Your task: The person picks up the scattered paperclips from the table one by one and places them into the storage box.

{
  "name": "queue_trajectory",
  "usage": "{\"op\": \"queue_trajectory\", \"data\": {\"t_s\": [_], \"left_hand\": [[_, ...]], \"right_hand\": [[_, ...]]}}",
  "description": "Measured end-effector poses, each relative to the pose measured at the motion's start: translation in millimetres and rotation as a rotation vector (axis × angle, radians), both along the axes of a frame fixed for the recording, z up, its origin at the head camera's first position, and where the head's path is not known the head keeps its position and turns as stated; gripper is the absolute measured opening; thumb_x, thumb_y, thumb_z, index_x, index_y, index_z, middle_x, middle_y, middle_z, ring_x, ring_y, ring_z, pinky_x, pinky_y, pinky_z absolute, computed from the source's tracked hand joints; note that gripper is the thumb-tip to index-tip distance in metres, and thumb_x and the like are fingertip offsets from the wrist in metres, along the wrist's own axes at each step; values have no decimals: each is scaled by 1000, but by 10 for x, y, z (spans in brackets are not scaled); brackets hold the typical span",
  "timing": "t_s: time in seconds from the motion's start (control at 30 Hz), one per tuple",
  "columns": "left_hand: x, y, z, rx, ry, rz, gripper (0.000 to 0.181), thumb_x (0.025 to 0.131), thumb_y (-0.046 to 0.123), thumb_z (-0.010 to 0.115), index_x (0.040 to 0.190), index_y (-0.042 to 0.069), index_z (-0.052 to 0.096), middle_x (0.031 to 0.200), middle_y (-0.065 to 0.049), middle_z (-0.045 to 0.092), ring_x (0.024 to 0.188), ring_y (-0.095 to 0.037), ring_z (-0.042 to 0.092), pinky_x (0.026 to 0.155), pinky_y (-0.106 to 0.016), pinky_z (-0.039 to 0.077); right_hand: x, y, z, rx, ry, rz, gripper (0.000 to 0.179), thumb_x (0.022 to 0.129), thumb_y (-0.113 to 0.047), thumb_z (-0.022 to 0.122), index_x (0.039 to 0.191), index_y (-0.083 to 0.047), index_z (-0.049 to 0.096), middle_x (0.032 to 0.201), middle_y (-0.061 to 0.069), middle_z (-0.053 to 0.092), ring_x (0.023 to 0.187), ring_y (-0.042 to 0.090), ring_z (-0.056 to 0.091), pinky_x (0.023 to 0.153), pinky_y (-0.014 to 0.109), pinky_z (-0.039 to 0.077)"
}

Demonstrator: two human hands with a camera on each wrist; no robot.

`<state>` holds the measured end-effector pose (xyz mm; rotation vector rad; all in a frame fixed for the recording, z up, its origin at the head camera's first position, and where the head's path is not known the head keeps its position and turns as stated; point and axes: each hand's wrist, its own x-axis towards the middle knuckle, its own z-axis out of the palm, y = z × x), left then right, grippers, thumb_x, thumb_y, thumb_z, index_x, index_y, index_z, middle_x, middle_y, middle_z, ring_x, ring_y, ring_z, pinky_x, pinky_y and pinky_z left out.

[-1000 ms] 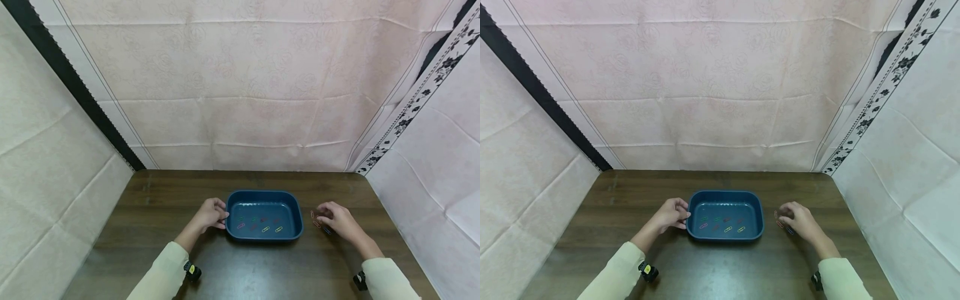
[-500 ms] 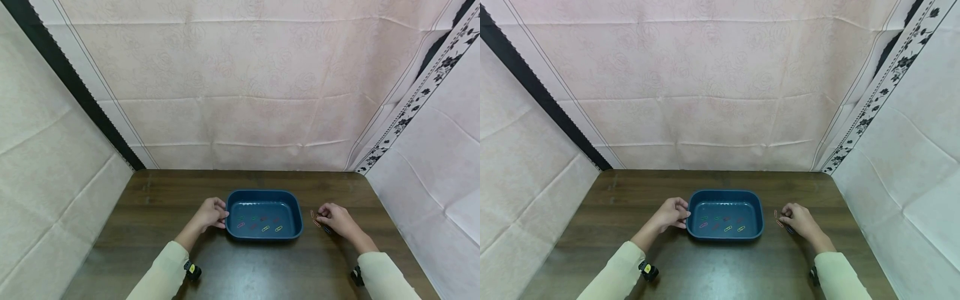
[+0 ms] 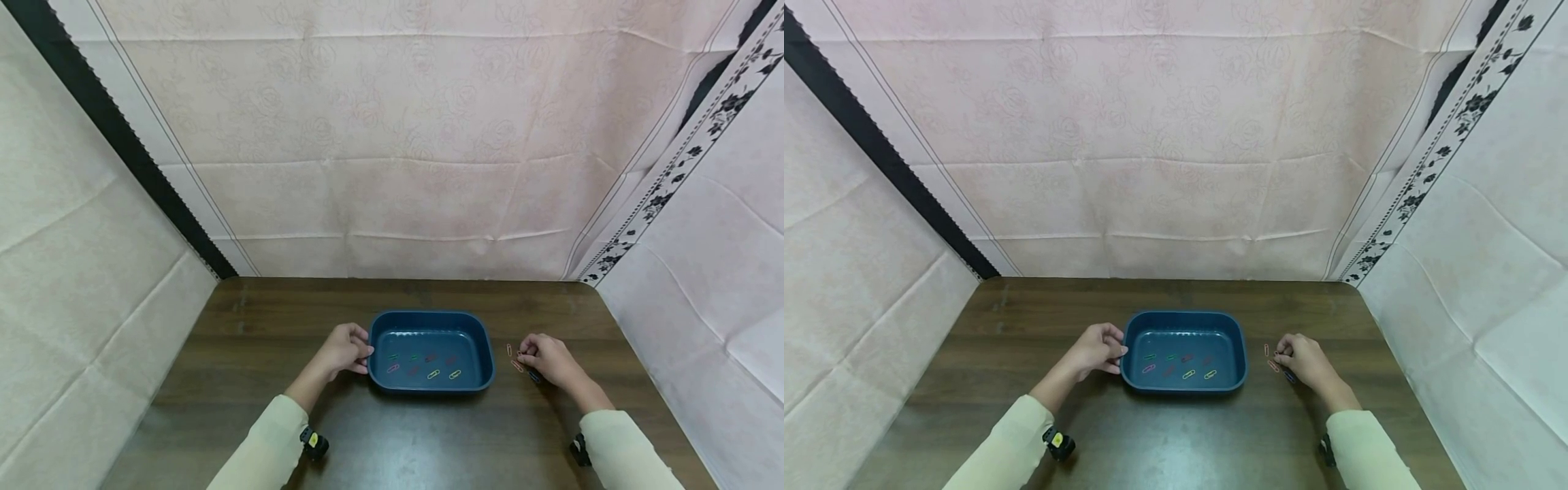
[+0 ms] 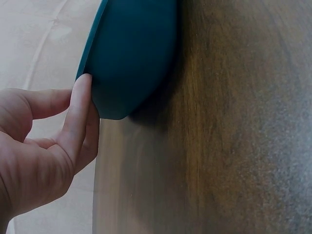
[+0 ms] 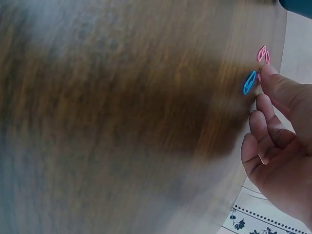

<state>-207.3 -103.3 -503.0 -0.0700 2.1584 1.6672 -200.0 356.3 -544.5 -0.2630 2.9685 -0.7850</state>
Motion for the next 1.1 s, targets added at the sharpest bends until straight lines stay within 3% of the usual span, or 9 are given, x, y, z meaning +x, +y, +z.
{"op": "queue_trajectory", "data": {"t_s": [0.57,1.1], "left_hand": [[4,2,1,-14,-5,3,26,99,2,66,123,-4,56,99,-21,67,70,-22,68,66,-35,66],[5,-7,7,-2,-9,-1,29,99,1,66,125,-5,55,98,-20,67,71,-22,67,66,-35,66]], "right_hand": [[20,-62,2,57,62,19,15,91,-3,75,83,-13,67,78,-2,63,74,12,56,65,28,50],[-21,-88,56,44,30,53,15,93,-5,73,83,-14,67,81,-1,62,75,12,56,65,26,49]]}}
